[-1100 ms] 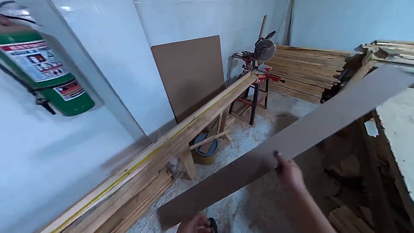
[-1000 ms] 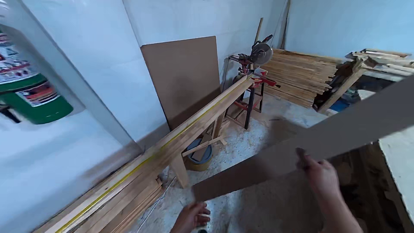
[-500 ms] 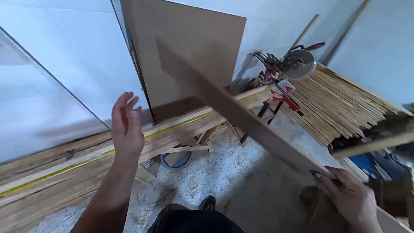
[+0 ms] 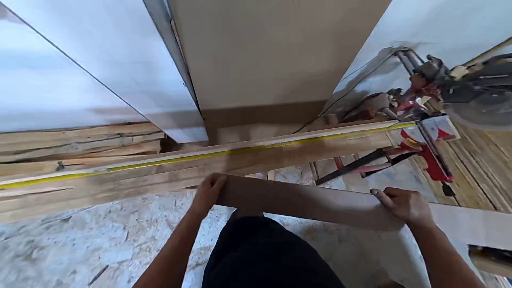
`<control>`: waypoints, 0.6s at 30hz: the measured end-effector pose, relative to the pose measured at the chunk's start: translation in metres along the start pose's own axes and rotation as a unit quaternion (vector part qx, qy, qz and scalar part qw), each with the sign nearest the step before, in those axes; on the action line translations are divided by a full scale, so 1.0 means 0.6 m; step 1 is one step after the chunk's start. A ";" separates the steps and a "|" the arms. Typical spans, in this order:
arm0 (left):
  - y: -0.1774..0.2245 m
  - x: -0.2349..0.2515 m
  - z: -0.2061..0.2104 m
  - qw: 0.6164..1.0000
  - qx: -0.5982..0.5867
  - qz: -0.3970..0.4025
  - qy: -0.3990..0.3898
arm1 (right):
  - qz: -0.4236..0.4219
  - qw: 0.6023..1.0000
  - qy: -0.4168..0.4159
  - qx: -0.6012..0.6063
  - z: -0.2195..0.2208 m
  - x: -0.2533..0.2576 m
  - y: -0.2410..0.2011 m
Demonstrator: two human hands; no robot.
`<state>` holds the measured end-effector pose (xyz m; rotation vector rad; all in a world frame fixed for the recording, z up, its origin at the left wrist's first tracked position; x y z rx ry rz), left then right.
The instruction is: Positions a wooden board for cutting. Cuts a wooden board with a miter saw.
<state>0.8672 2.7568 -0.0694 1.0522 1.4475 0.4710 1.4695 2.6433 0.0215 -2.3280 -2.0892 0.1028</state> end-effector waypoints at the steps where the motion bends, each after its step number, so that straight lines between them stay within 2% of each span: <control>1: -0.006 0.016 0.027 0.997 -0.065 -0.017 -0.031 | 0.017 0.999 -0.028 -0.011 0.020 0.039 0.024; 3: -0.007 0.050 0.077 0.980 -0.175 -0.036 -0.087 | 0.050 0.996 -0.065 -0.029 0.056 0.111 0.069; 5: 0.001 0.081 0.121 0.974 -0.202 -0.045 -0.092 | 0.083 0.992 -0.089 -0.035 0.086 0.170 0.104; 9: 0.051 0.141 0.195 0.980 -0.179 -0.078 0.046 | 0.103 0.986 -0.126 -0.047 0.119 0.293 0.161; 11: 0.072 0.172 0.228 0.977 -0.169 -0.092 0.092 | 0.110 0.987 -0.100 -0.055 0.132 0.362 0.185; 12: 0.084 0.179 0.247 0.977 -0.157 -0.093 0.111 | 0.108 0.992 -0.055 -0.044 0.136 0.389 0.196; 14: 0.106 0.182 0.284 0.976 -0.120 -0.103 0.152 | 0.139 0.988 0.020 0.060 0.129 0.407 0.208; 15: 0.116 0.188 0.298 0.972 -0.108 -0.113 0.173 | 0.189 0.974 0.022 0.124 0.122 0.399 0.211; 18: 0.132 0.202 0.319 0.960 -0.087 -0.144 0.222 | 0.348 0.920 -0.048 0.172 0.147 0.337 0.245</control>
Point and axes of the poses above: each hand's wrist, its own x-axis towards the middle knuckle, its own z-axis out of the palm, y = z × x, the point moved 2 cm from there along x, towards the middle knuckle, and after that the axes turned 6 degrees about -y, right-handed, at the moved point
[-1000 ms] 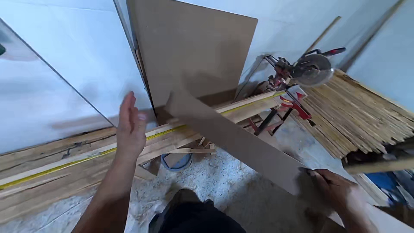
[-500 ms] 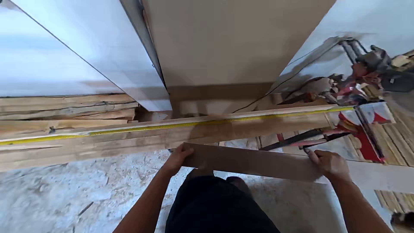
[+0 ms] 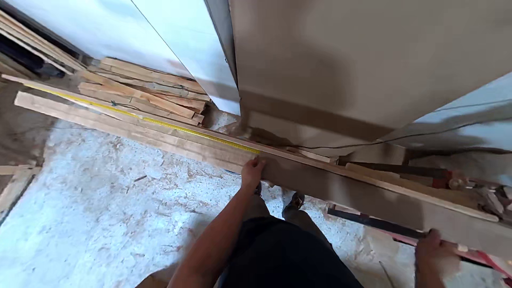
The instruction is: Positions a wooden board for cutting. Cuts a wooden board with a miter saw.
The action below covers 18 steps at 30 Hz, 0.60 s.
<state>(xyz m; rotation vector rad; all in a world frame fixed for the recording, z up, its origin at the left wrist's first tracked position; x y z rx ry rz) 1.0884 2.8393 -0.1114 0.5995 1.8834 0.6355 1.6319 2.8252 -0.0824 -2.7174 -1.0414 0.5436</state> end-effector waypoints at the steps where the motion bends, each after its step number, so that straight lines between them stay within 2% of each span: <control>1: 0.004 0.002 0.004 1.000 0.013 -0.001 0.007 | 0.040 0.998 -0.037 0.016 0.018 0.000 0.034; 3: 0.000 0.012 0.008 1.000 0.023 -0.002 0.012 | 0.094 0.979 -0.120 0.138 0.056 0.006 0.083; 6: -0.025 0.025 0.011 1.000 -0.024 0.018 0.011 | 0.148 0.921 -0.189 0.307 0.072 0.009 0.054; 8: -0.028 0.004 0.007 0.996 -0.076 0.035 -0.012 | 0.150 0.910 -0.221 0.318 0.074 0.009 0.011; 10: -0.025 -0.005 0.002 0.996 -0.076 0.039 -0.017 | 0.151 0.910 -0.243 0.301 0.082 0.005 -0.014; 12: -0.020 -0.006 -0.003 0.998 -0.017 0.061 0.012 | 0.155 0.914 -0.240 0.289 0.093 0.001 -0.023; 15: -0.045 0.020 -0.021 0.985 0.075 0.152 0.041 | 0.149 0.916 -0.223 0.298 0.108 0.000 -0.018; 18: -0.089 0.041 -0.039 0.951 0.168 0.261 0.002 | 0.143 0.917 -0.205 0.309 0.119 -0.001 -0.017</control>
Point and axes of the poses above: each hand's wrist, its own x-axis towards the middle knuckle, its own z-axis out of the palm, y = z × x, the point moved 2 cm from there along x, towards the middle knuckle, and after that the axes turned 6 degrees about -y, right-handed, at the moved point
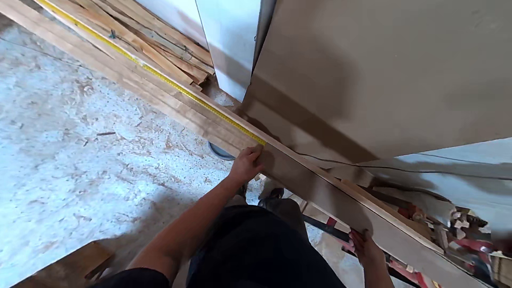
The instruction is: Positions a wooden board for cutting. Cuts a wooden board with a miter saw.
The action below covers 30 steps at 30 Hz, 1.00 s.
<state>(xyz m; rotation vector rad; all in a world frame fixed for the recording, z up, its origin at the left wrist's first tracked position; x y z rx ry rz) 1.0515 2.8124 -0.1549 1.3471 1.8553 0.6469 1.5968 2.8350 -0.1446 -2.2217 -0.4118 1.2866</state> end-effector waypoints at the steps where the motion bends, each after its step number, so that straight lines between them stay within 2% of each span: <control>1: -0.010 -0.004 -0.002 0.999 0.024 0.036 -0.017 | 0.000 1.000 0.010 0.000 0.004 -0.003 0.002; 3: -0.019 -0.006 -0.007 0.993 0.063 0.095 -0.029 | 0.000 1.000 0.030 0.003 0.012 -0.008 0.005; 5: -0.025 -0.005 -0.006 0.988 0.081 0.134 -0.010 | -0.004 0.999 0.036 0.004 0.016 -0.008 0.005; 8: -0.036 0.000 -0.003 0.984 0.067 0.164 0.018 | -0.015 0.999 0.037 0.010 0.020 -0.008 0.012; 11: -0.043 0.005 -0.008 0.981 0.053 0.185 0.008 | -0.019 0.999 0.025 0.008 0.022 -0.012 0.014; 30: -0.049 0.010 -0.017 0.977 0.065 0.201 -0.006 | -0.003 0.999 0.037 -0.006 0.022 -0.004 0.013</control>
Point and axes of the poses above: each hand's wrist, its own x-axis towards the middle knuckle, its own z-axis out of the palm, y = z × x, the point moved 2 cm from there along x, towards the middle knuckle, and after that the axes turned 6 degrees about -y, right-handed, at the moved point
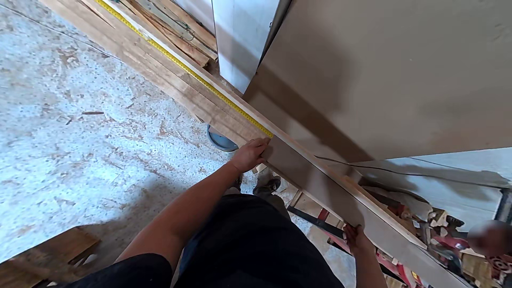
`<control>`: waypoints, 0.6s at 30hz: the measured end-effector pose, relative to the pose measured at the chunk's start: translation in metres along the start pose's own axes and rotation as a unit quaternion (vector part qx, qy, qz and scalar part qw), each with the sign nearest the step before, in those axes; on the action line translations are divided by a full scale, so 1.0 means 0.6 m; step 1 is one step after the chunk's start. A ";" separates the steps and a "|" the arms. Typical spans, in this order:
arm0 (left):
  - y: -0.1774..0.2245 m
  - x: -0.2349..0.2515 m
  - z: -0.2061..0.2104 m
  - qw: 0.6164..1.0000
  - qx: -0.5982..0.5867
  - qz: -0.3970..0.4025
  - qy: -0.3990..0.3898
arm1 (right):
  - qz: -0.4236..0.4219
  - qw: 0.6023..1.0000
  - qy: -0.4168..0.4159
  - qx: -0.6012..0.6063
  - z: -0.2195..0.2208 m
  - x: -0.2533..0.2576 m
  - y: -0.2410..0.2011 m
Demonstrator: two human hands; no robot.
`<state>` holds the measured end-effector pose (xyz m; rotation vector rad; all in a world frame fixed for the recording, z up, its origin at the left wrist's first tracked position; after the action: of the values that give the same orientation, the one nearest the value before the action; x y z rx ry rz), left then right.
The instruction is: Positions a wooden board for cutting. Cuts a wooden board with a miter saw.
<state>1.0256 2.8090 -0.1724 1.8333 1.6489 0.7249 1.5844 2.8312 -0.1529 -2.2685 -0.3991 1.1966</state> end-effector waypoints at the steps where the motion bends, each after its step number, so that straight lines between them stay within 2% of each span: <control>1: 0.000 0.000 -0.001 1.000 0.000 0.000 -0.003 | 0.000 1.000 0.000 0.003 -0.001 0.000 0.000; 18: -0.003 0.000 -0.001 1.000 -0.013 0.014 0.005 | -0.009 1.000 -0.028 0.005 -0.004 -0.007 0.002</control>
<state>1.0239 2.8094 -0.1729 1.8401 1.6154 0.7667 1.5840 2.8271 -0.1497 -2.2222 -0.4318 1.2520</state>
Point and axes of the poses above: each hand's wrist, its own x-axis towards the middle knuckle, its own z-axis out of the palm, y = z × x, the point moved 2 cm from there along x, towards the middle knuckle, and after that the axes turned 6 degrees about -y, right-handed, at the moved point
